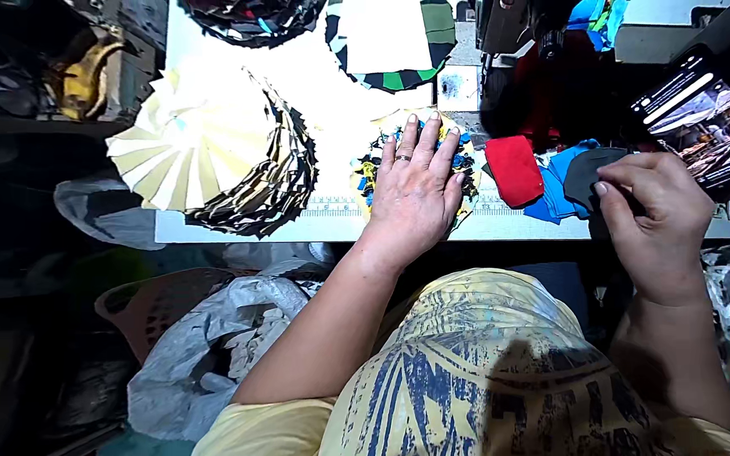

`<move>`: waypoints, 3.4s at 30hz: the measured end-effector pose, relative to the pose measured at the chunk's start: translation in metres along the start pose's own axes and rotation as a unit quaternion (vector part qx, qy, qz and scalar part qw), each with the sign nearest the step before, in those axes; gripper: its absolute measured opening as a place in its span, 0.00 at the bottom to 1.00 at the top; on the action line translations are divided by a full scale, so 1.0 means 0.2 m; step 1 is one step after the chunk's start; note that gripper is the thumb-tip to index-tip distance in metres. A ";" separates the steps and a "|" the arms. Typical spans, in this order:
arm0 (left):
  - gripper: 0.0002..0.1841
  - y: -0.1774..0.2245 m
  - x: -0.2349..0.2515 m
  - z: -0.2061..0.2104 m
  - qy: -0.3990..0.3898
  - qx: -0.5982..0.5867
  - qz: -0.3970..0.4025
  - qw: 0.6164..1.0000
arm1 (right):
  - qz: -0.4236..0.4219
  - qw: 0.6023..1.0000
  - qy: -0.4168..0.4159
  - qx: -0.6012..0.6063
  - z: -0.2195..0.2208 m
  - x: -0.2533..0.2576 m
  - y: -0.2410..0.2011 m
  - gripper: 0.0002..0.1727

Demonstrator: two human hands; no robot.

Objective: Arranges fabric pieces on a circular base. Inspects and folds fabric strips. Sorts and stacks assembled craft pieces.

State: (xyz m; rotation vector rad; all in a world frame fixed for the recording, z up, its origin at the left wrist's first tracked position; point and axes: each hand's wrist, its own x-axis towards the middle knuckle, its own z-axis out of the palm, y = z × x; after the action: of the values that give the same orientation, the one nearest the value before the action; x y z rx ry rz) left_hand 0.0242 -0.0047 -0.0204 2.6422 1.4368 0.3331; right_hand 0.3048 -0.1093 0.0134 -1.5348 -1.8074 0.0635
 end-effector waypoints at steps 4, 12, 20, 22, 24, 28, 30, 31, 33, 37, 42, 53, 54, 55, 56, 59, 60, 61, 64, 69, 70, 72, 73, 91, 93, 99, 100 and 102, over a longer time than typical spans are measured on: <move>0.32 -0.01 -0.01 0.00 0.001 -0.001 0.000 1.000 | 0.039 0.998 -0.034 -0.044 0.03 0.04 0.05 0.15; 0.32 0.02 -0.03 -0.03 -0.008 -0.006 0.005 1.000 | 0.059 0.993 -0.089 -0.056 0.03 0.08 0.07 0.09; 0.34 0.02 -0.06 -0.11 0.024 -0.053 0.004 0.998 | 0.017 0.998 -0.045 -0.040 -0.06 0.10 0.05 0.08; 0.36 0.05 -0.07 -0.17 0.064 -0.064 0.012 0.996 | -0.001 1.000 -0.025 0.008 -0.12 0.12 0.02 0.09; 0.36 0.09 -0.07 -0.22 0.094 -0.129 0.043 0.986 | -0.013 0.996 0.003 0.083 -0.17 0.15 -0.02 0.09; 0.38 0.21 -0.03 -0.21 0.064 -0.416 0.121 0.899 | -0.037 0.965 0.024 0.259 -0.18 0.22 -0.15 0.05; 0.40 0.28 -0.03 -0.17 0.012 -0.585 0.119 0.802 | -0.053 0.939 0.012 0.338 -0.13 0.25 -0.20 0.06; 0.39 0.31 -0.04 -0.16 -0.025 -0.669 0.100 0.736 | -0.052 0.926 0.000 0.374 -0.10 0.25 -0.22 0.06; 0.30 0.33 -0.06 -0.15 -0.078 -0.770 0.043 0.632 | -0.028 0.905 -0.018 0.424 -0.02 0.24 -0.25 0.07; 0.17 0.28 -0.09 -0.15 -0.017 -0.745 -0.018 0.666 | 0.022 0.892 -0.057 0.449 0.09 0.17 -0.22 0.10; 0.14 0.23 -0.13 -0.13 0.054 -0.627 0.039 0.776 | 0.052 0.879 -0.111 0.461 0.13 0.16 -0.25 0.16; 0.25 0.09 -0.14 -0.22 0.068 -0.672 0.022 0.737 | -0.028 0.882 -0.075 0.464 0.25 0.25 -0.35 0.15; 0.24 0.06 -0.14 -0.24 0.084 -0.668 0.024 0.739 | -0.028 0.884 -0.073 0.460 0.26 0.26 -0.36 0.14; 0.24 0.04 -0.14 -0.25 0.103 -0.654 0.030 0.748 | -0.027 0.887 -0.074 0.456 0.27 0.26 -0.37 0.13; 0.24 0.03 -0.13 -0.27 0.121 -0.637 0.037 0.760 | -0.025 0.886 -0.078 0.456 0.28 0.26 -0.38 0.14; 0.27 0.01 -0.14 -0.32 0.135 -0.575 0.054 0.805 | -0.016 0.884 -0.106 0.455 0.31 0.23 -0.42 0.15; 0.27 0.01 -0.15 -0.33 0.128 -0.546 0.065 0.825 | -0.006 0.879 -0.120 0.461 0.32 0.22 -0.43 0.17; 0.28 0.00 -0.16 -0.34 0.115 -0.517 0.075 0.845 | 0.006 0.873 -0.136 0.469 0.33 0.20 -0.43 0.18; 0.29 -0.03 -0.20 -0.35 0.066 -0.481 0.106 0.868 | 0.048 0.858 -0.168 0.483 0.34 0.15 -0.42 0.21; 0.27 -0.07 -0.24 -0.30 0.036 -0.468 0.122 0.874 | 0.060 0.875 -0.178 0.447 0.37 0.08 -0.40 0.09; 0.26 -0.08 -0.24 -0.29 0.037 -0.447 0.116 0.886 | 0.057 0.882 -0.174 0.434 0.39 0.07 -0.40 0.07; 0.25 -0.09 -0.23 -0.27 0.043 -0.385 0.112 0.915 | 0.046 0.902 -0.163 0.397 0.42 0.05 -0.40 0.06; 0.24 -0.09 -0.22 -0.26 0.048 -0.354 0.114 0.927 | 0.037 0.914 -0.157 0.373 0.43 0.05 -0.40 0.07; 0.23 -0.10 -0.16 -0.17 0.063 -0.232 0.095 0.966 | -0.063 0.977 -0.177 0.096 0.47 0.17 -0.36 0.08; 0.22 -0.09 -0.16 -0.18 0.062 -0.228 0.101 0.966 | -0.087 0.979 -0.171 0.061 0.47 0.17 -0.38 0.06; 0.22 -0.09 -0.16 -0.18 0.052 -0.216 0.097 0.970 | -0.187 0.967 -0.150 0.087 0.47 0.14 -0.42 0.06; 0.22 -0.09 -0.16 -0.17 0.053 -0.217 0.098 0.970 | -0.197 0.963 -0.159 0.092 0.48 0.13 -0.42 0.06; 0.23 -0.09 -0.16 -0.18 0.052 -0.218 0.097 0.970 | -0.199 0.960 -0.170 0.095 0.51 0.11 -0.40 0.07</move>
State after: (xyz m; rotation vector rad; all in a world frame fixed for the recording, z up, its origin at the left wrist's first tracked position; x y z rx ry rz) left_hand -0.0156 -0.0213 0.0056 2.4263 0.9859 0.7251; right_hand 0.1816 -0.0702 -0.0105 -1.0498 -2.2779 0.3145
